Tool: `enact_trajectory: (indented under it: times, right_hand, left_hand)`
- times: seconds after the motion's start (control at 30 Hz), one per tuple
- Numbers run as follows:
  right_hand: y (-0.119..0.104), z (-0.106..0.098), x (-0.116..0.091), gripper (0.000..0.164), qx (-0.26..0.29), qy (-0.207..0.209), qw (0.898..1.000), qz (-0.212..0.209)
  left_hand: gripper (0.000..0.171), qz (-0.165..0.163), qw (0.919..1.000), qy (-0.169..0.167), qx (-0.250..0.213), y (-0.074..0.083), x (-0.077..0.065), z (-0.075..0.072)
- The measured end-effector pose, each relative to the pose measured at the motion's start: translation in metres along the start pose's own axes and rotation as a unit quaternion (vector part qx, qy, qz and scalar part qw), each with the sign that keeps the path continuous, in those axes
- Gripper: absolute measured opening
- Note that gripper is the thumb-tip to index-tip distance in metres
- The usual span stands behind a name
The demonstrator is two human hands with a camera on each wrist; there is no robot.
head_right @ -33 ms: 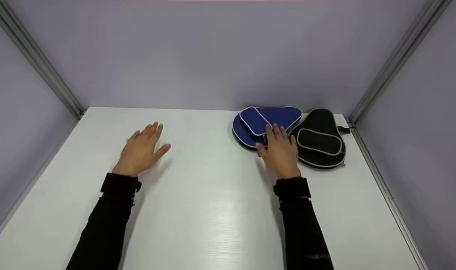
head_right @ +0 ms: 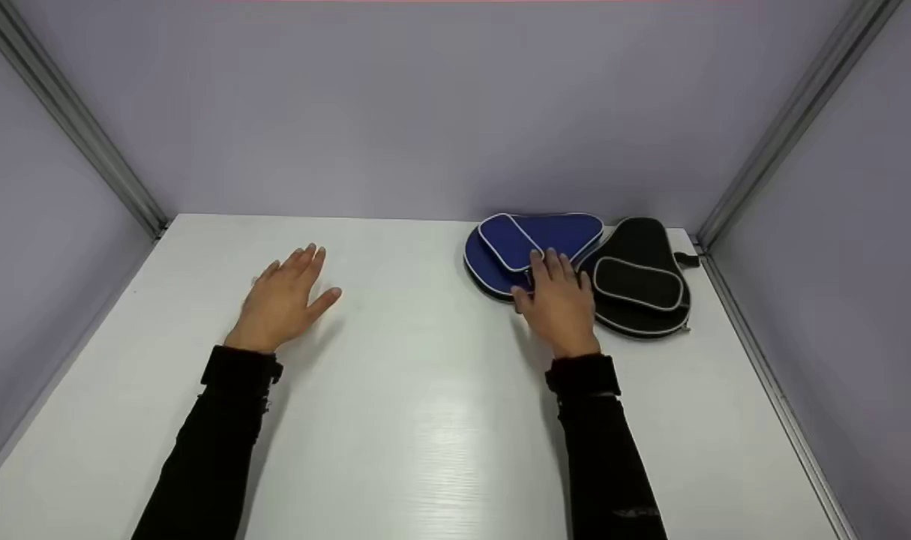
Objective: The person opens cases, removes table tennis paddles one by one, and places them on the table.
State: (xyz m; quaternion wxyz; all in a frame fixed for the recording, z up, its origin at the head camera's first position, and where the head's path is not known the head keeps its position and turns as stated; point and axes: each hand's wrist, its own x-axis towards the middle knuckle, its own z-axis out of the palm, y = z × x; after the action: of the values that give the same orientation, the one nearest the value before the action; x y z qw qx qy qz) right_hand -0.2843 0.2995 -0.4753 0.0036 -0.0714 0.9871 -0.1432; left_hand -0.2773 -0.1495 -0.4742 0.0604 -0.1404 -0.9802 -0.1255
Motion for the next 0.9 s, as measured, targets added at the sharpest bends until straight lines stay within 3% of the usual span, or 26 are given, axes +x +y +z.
enact_trajectory:
  times: [0.27,0.57,0.9]
  right_hand:
    - [0.004,0.008,0.003,0.081,0.026,-0.017,1.000,0.005]
    - [0.004,0.004,0.002,0.071,0.077,-0.032,0.997,0.007]
    - [-0.006,0.003,0.005,0.063,0.097,-0.057,0.993,-0.031]
  left_hand:
    - [0.084,0.006,0.9997,-0.022,-0.007,0.005,0.002,0.000]
    - [0.083,0.019,0.9993,-0.031,0.001,0.007,0.003,0.001]
    - [0.083,0.044,0.9985,-0.032,-0.008,0.015,0.003,-0.004]
